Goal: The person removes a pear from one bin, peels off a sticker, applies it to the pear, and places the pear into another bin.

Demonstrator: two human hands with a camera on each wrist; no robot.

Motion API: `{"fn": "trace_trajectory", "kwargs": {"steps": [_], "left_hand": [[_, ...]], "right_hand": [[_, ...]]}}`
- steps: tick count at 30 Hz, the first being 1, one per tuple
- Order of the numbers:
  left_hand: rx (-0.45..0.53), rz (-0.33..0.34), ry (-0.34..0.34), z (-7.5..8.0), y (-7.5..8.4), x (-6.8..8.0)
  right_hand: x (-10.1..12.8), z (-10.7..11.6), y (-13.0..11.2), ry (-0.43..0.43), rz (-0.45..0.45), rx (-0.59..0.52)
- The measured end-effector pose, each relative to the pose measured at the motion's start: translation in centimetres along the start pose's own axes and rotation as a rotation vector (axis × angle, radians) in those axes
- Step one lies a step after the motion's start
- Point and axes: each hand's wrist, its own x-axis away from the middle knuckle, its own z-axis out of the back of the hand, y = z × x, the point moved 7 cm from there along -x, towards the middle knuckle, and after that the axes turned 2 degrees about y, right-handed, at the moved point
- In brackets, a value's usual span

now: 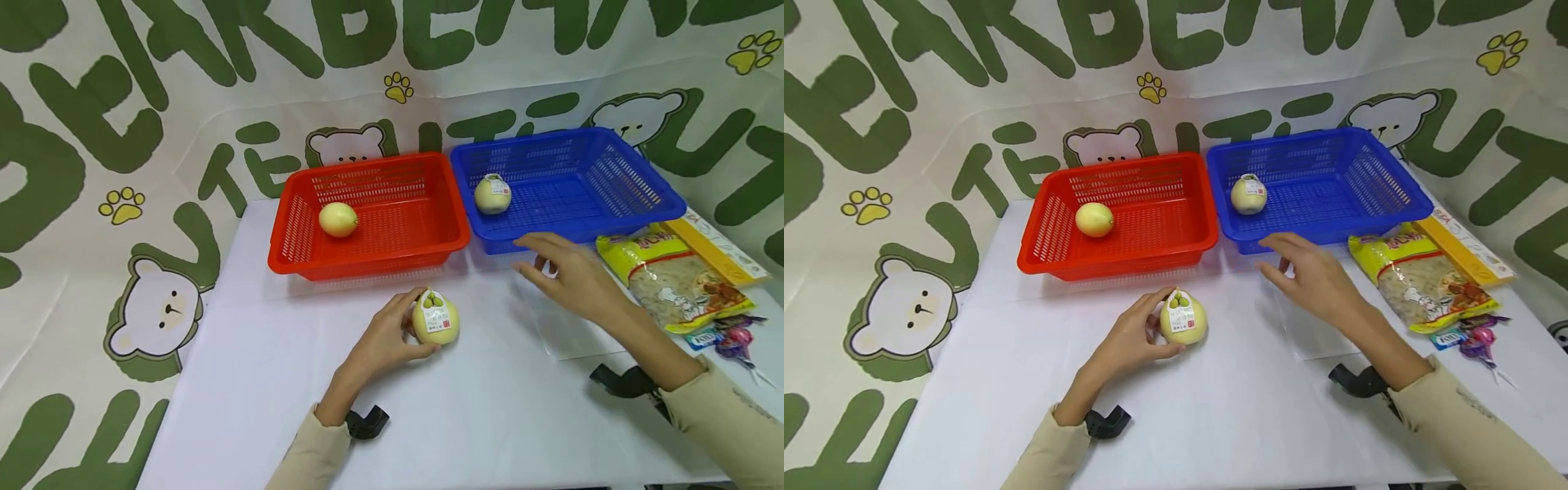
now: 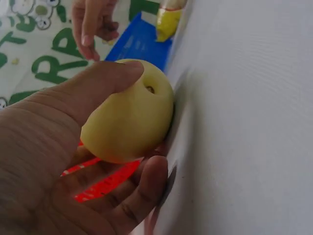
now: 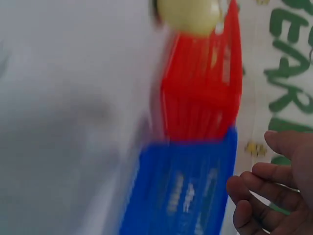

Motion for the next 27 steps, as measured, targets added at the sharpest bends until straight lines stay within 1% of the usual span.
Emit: {"fn": "trace_trajectory", "kwargs": {"steps": [1,3,5,9,12,15,18,21,22,25,27], "left_hand": [[-0.005,0.001,0.003,0.0,0.0,0.1],[-0.019,0.013,0.009,-0.1,0.0,0.4],[-0.031,0.019,0.019,-0.2,0.1,0.5],[-0.067,-0.015,0.042,-0.5,0.6,0.2],[-0.105,-0.052,0.051,-0.8,1.1,-0.1],[-0.142,-0.071,0.061,-1.1,1.3,-0.3],[-0.162,-0.094,0.079,-1.3,1.6,-0.6],[-0.141,-0.104,0.090,-1.4,2.2,-1.1],[-0.117,-0.105,0.092,-1.3,2.5,-1.3],[-0.029,-0.107,0.095,-0.8,4.3,-2.5],[0.022,-0.134,0.097,0.0,6.1,-3.7]], "right_hand": [[-0.2,0.9,0.9,0.009,-0.008,0.042],[-0.4,2.7,3.3,0.009,-0.057,0.116],[-0.7,4.6,6.1,0.006,-0.107,0.177],[-0.9,8.1,12.5,-0.064,-0.251,0.283],[-0.3,10.1,16.5,-0.118,-0.362,0.322],[0.7,10.9,19.4,-0.150,-0.444,0.317],[1.2,11.1,20.9,-0.167,-0.490,0.288],[1.4,11.1,21.6,-0.179,-0.505,0.262],[1.5,11.1,21.6,-0.182,-0.505,0.262],[1.5,11.1,21.6,-0.195,-0.499,0.269],[1.6,11.1,21.6,-0.203,-0.498,0.266]]}}
